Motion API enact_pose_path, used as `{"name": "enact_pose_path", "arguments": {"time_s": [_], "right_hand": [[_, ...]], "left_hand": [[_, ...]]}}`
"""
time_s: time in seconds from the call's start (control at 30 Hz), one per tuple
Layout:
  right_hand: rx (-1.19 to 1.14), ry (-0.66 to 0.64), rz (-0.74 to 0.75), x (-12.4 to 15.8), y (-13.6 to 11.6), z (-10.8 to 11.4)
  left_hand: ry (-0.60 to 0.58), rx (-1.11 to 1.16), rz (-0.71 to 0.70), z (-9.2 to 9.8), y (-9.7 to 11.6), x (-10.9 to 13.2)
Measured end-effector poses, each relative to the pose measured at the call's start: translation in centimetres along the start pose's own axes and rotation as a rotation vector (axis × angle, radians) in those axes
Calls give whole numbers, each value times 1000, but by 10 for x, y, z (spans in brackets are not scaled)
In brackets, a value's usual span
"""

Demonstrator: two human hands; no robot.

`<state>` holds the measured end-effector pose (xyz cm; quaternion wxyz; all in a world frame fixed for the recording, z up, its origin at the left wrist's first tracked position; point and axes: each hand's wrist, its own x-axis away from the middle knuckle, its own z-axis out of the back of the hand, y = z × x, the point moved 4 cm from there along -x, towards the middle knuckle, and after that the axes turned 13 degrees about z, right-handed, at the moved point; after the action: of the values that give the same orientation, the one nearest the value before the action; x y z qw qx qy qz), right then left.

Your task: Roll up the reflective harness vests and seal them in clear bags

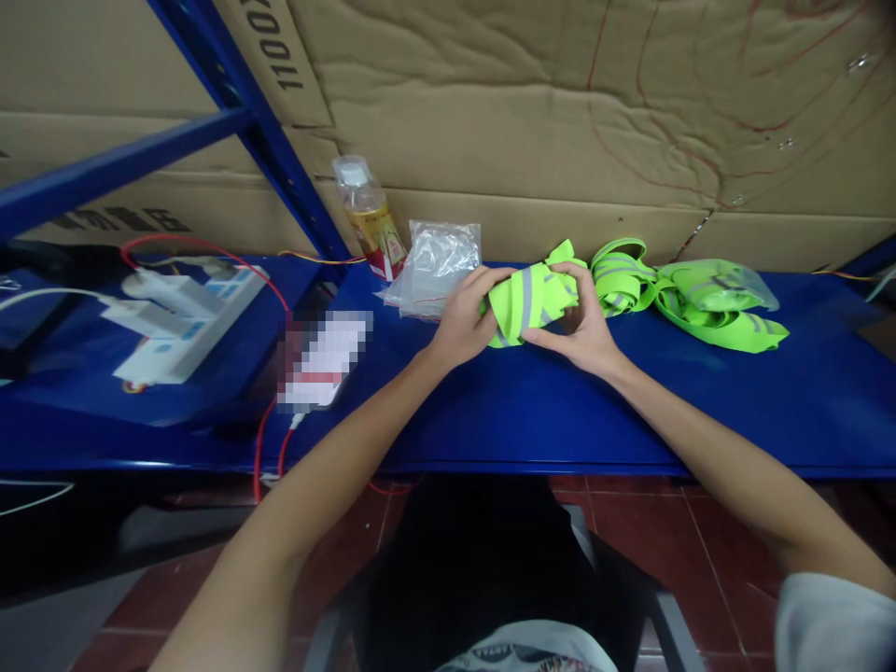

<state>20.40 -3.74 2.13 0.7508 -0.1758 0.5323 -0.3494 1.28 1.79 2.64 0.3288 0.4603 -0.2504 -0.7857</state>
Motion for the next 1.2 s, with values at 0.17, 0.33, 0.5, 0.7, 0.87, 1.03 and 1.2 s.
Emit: {"name": "enact_pose_path", "arguments": {"time_s": [0.17, 0.33, 0.5, 0.7, 0.87, 1.03, 1.2], "right_hand": [[-97, 99, -52, -5, -3, -2], [-255, 161, -135, -1, -4, -1], [-275, 146, -169, -3, 4, 3], [-183, 101, -170, -6, 7, 6], [-216, 82, -219, 0, 13, 4], [-378, 37, -350, -5, 11, 16], [-486, 25, -434, -8, 0, 16]], "left_hand": [[-142, 384, 160, -8, -7, -2], [-301, 609, 354, -20, -18, -5], [-207, 703, 563, -14, -27, -10], [-156, 672, 468, -1, -1, -11], [-149, 542, 377, 6, -1, -15], [61, 416, 335, 17, -31, -27], [-74, 377, 188, -2, -21, -11]]}}
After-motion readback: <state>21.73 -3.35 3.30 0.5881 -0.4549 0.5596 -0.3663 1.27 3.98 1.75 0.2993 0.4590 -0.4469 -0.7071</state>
